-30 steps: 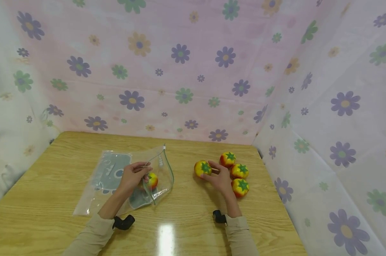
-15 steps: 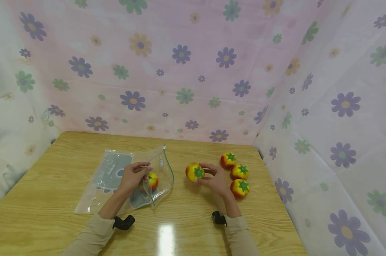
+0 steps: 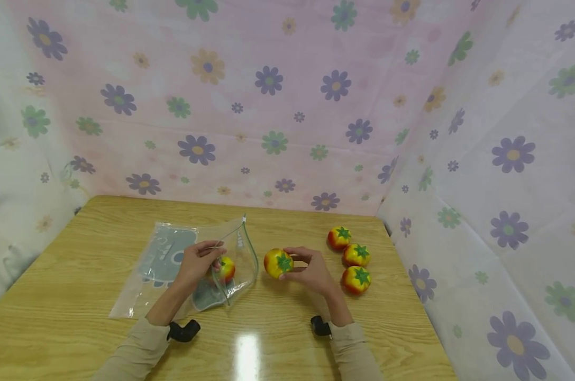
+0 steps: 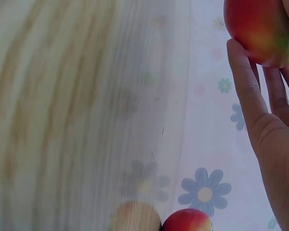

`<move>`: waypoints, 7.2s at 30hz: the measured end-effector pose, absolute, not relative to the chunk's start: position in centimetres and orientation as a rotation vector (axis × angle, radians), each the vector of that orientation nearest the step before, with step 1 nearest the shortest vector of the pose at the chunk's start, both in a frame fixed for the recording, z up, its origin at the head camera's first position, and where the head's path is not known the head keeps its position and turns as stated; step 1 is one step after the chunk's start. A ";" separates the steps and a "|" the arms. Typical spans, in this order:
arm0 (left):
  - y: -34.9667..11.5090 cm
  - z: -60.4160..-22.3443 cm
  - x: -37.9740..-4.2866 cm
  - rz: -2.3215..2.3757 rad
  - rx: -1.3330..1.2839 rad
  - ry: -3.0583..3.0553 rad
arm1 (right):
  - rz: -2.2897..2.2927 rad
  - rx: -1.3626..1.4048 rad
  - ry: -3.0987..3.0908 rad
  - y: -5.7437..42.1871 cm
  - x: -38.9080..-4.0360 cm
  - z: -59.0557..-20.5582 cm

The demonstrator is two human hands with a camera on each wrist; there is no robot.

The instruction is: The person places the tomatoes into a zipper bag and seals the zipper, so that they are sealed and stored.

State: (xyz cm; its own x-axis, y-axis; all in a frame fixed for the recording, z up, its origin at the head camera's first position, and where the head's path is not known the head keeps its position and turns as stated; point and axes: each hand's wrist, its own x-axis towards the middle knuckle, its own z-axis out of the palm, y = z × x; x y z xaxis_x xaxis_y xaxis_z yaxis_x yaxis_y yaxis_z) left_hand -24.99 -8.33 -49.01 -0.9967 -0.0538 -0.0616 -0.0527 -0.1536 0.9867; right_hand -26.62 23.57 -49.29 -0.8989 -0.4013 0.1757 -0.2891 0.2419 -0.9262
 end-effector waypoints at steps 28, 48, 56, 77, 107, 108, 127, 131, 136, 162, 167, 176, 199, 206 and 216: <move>-8.4 -49.2 -25.2 -2.395 0.096 -2.050 | -1.750 -0.739 2.174 20.6 -25.8 -48.9; -8.5 -48.9 -25.1 -2.364 0.098 -2.084 | -1.738 -0.846 2.148 18.0 -25.4 -49.3; -8.5 -49.2 -25.1 -2.383 0.070 -2.078 | -1.734 -0.882 2.113 17.3 -25.5 -49.9; -8.2 -48.7 -25.0 -2.360 0.085 -2.085 | -1.633 -0.761 2.271 15.9 -25.0 -49.0; -8.0 -47.9 -25.1 -2.339 0.071 -2.117 | -1.426 -0.733 2.427 13.4 -25.3 -48.4; -7.9 -47.9 -25.2 -2.345 0.062 -2.110 | -1.418 -0.728 2.432 13.3 -25.3 -48.5; -8.0 -48.3 -25.4 -2.365 0.078 -2.088 | -1.497 -0.768 2.228 13.6 -25.4 -48.9; -8.0 -48.2 -25.3 -2.361 0.072 -2.098 | -1.495 -0.769 2.245 13.6 -25.3 -48.6; -8.1 -48.0 -25.2 -2.362 0.063 -2.109 | -1.507 -0.749 2.265 13.4 -25.2 -48.4; -8.2 -48.1 -25.3 -2.387 0.079 -2.098 | -1.453 -0.782 2.391 12.5 -25.5 -48.9; -8.1 -48.1 -25.2 -2.391 0.073 -2.086 | -1.455 -0.803 2.366 12.5 -25.5 -49.0; -8.1 -48.1 -25.3 -2.398 0.076 -2.086 | -1.473 -0.818 2.397 11.9 -25.6 -49.3; -8.2 -48.0 -25.3 -2.410 0.064 -2.063 | -1.462 -0.803 2.374 10.8 -25.9 -49.7; -8.1 -47.9 -25.2 -2.400 0.084 -2.071 | -1.481 -0.832 2.388 10.5 -25.9 -49.6; -8.2 -47.8 -25.2 -2.400 0.075 -2.053 | -1.503 -0.835 2.382 10.0 -26.1 -49.6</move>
